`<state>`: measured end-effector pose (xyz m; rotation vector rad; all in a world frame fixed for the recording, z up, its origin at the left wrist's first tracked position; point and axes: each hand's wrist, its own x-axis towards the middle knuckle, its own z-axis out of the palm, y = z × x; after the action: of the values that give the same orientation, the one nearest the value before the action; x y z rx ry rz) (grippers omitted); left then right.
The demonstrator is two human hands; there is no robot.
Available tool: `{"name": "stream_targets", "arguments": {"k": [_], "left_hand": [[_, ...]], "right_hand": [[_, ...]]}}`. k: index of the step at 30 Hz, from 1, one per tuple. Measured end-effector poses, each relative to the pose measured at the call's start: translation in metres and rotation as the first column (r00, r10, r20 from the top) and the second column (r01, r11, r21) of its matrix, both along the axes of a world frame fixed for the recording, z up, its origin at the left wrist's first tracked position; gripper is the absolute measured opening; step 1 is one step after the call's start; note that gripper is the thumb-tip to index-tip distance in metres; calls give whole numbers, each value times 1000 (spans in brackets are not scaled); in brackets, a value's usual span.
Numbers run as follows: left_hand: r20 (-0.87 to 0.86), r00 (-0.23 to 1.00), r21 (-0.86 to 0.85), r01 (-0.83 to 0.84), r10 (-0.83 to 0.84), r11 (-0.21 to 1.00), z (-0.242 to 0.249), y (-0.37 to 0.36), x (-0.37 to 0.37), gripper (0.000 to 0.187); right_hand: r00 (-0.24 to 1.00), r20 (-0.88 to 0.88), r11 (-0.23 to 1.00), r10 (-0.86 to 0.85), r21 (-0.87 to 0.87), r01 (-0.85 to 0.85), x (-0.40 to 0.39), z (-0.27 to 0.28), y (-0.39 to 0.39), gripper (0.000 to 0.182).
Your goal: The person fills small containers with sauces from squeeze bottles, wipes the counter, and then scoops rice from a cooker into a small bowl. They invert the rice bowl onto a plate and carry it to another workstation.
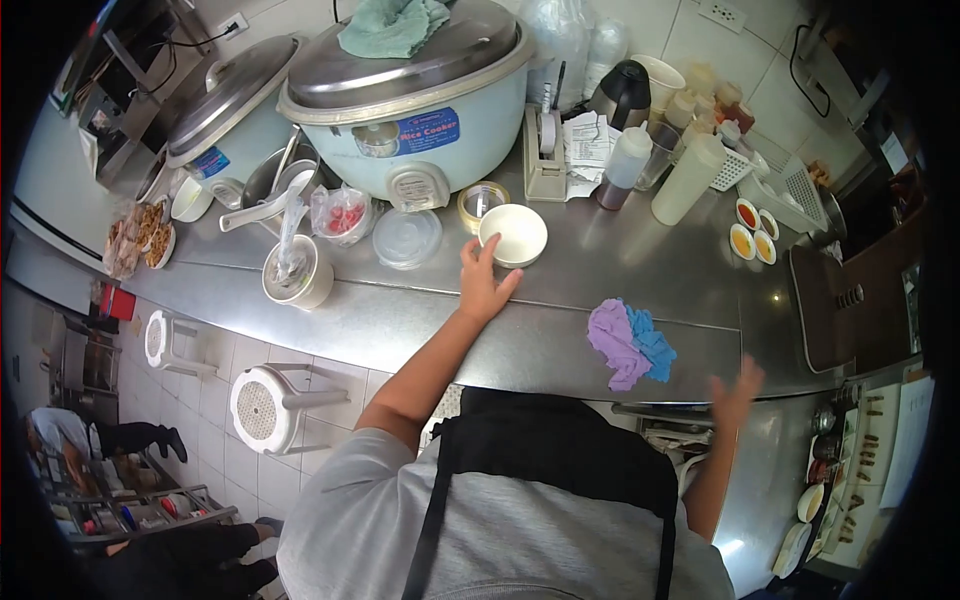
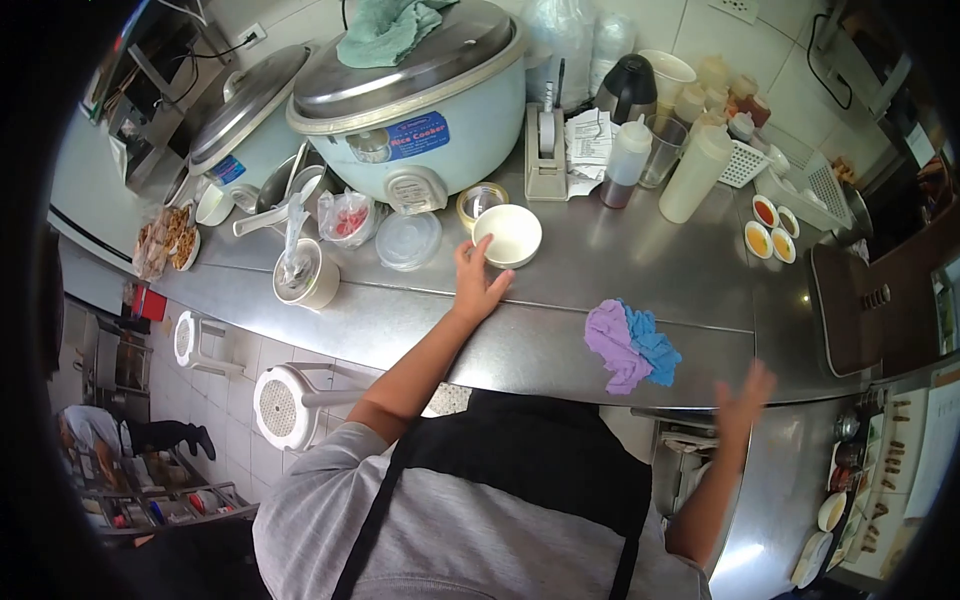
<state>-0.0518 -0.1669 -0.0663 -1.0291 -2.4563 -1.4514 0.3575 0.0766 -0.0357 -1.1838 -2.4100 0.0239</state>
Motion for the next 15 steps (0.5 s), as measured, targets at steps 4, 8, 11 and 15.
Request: {"name": "stream_targets", "arguments": {"k": [4, 8, 11, 15], "left_hand": [[-89, 996, -67, 0, -6, 998, -4, 11, -2, 48], [24, 996, 2, 83, -83, 997, 0, 8, -8, 32], [107, 993, 13, 58, -59, 998, 0, -5, -4, 28], [26, 998, 77, -61, 60, 995, -2, -37, -4, 28]], "right_hand": [[900, -128, 861, 416, -263, -435, -128, 11, -70, 68], [881, 120, 880, 458, -202, -430, -170, -17, -89, 57], [898, 100, 894, 428, -190, -405, -184, -31, -69, 54], [948, 139, 954, 288, -132, -270, -216, -38, -38, 52]]}}
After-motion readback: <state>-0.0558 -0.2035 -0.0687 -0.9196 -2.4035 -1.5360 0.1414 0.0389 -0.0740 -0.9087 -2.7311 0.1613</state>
